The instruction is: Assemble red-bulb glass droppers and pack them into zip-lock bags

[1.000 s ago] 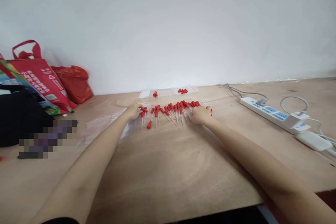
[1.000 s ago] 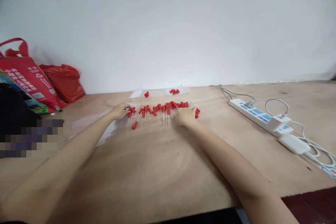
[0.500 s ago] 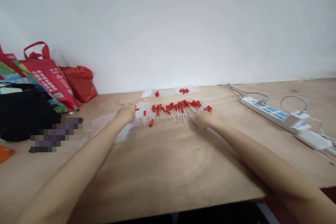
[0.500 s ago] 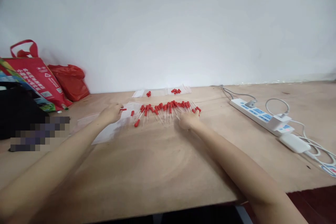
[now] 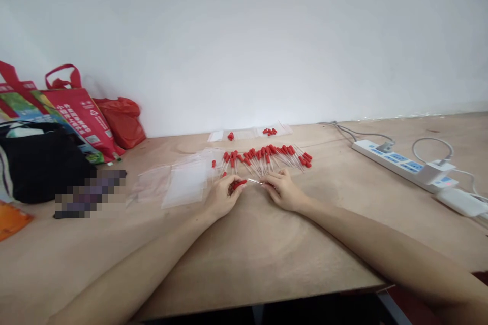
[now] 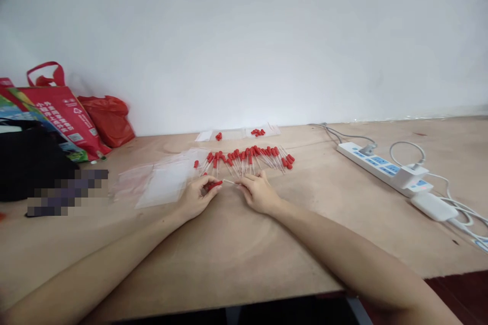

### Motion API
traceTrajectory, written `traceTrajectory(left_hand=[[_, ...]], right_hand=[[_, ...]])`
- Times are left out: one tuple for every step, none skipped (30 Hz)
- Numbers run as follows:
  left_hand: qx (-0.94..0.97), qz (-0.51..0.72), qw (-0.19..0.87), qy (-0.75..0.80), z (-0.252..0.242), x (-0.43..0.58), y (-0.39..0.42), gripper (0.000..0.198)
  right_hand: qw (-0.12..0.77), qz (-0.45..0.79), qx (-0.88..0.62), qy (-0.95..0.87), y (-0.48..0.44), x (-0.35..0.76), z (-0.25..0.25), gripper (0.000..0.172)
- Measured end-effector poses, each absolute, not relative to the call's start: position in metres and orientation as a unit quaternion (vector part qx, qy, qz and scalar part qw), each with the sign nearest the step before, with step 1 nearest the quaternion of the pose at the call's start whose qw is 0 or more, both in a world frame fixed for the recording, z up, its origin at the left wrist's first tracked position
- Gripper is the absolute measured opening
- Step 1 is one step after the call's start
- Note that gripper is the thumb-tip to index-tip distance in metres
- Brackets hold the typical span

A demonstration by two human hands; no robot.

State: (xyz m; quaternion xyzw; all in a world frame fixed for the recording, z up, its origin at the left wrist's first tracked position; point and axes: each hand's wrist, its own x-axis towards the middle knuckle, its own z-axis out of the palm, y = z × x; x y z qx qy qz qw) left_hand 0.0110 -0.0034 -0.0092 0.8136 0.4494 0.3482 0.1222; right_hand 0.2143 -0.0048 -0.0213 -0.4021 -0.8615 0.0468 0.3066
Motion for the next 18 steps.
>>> traceTrajectory(left_hand=[[0.816,0.350,0.114,0.446,-0.0095,0.0106,-0.0041,0.014],[0.817,0.352,0.108,0.444,-0.0095,0.0101,-0.0046,0.013],[0.818,0.354,0.104,0.442,-0.0093,0.0096,-0.0049,0.013],[0.818,0.355,0.104,0.441,-0.0090,0.0093,-0.0052,0.013],[0.818,0.357,0.105,0.440,-0.0086,0.0092,-0.0053,0.013],[0.817,0.357,0.109,0.439,-0.0083,0.0092,-0.0053,0.013],[0.818,0.357,0.113,0.437,-0.0080,0.0093,-0.0053,0.013],[0.819,0.358,0.118,0.434,-0.0077,0.0095,-0.0053,0.014],[0.821,0.358,0.122,0.428,-0.0075,0.0096,-0.0052,0.014],[0.824,0.358,0.128,0.420,-0.0073,0.0096,-0.0051,0.015],[0.827,0.357,0.132,0.413,-0.0072,0.0095,-0.0050,0.016],[0.830,0.357,0.135,0.407,-0.0071,0.0092,-0.0050,0.016],[0.832,0.357,0.136,0.402,-0.0070,0.0090,-0.0051,0.016],[0.834,0.356,0.136,0.399,-0.0070,0.0086,-0.0052,0.016],[0.836,0.356,0.132,0.396,-0.0069,0.0084,-0.0056,0.017],[0.839,0.358,0.126,0.390,-0.0069,0.0082,-0.0061,0.016],[0.844,0.360,0.118,0.380,-0.0068,0.0081,-0.0068,0.016],[0.849,0.363,0.108,0.369,-0.0068,0.0082,-0.0076,0.016]], right_hand=[[0.305,0.045,-0.398,-0.864,-0.0068,0.2138,-0.0228,0.021],[0.305,0.045,-0.395,-0.866,-0.0083,0.2135,-0.0231,0.021],[0.306,0.045,-0.394,-0.865,-0.0094,0.2133,-0.0227,0.021],[0.307,0.046,-0.394,-0.865,-0.0102,0.2131,-0.0217,0.020],[0.308,0.049,-0.395,-0.864,-0.0108,0.2129,-0.0206,0.020],[0.308,0.053,-0.395,-0.864,-0.0113,0.2127,-0.0195,0.020],[0.308,0.058,-0.394,-0.864,-0.0118,0.2126,-0.0187,0.019],[0.308,0.061,-0.392,-0.865,-0.0122,0.2125,-0.0180,0.019],[0.310,0.064,-0.388,-0.865,-0.0126,0.2125,-0.0176,0.018],[0.312,0.067,-0.384,-0.867,-0.0129,0.2125,-0.0173,0.018],[0.313,0.071,-0.379,-0.868,-0.0131,0.2126,-0.0171,0.018],[0.314,0.074,-0.374,-0.870,-0.0132,0.2126,-0.0170,0.018],[0.314,0.079,-0.370,-0.871,-0.0129,0.2127,-0.0170,0.017],[0.313,0.084,-0.367,-0.872,-0.0124,0.2129,-0.0170,0.017],[0.312,0.088,-0.364,-0.873,-0.0117,0.2131,-0.0171,0.017],[0.313,0.092,-0.362,-0.874,-0.0107,0.2135,-0.0172,0.017],[0.313,0.094,-0.359,-0.874,-0.0096,0.2140,-0.0172,0.017],[0.312,0.095,-0.355,-0.876,-0.0084,0.2147,-0.0173,0.018]])
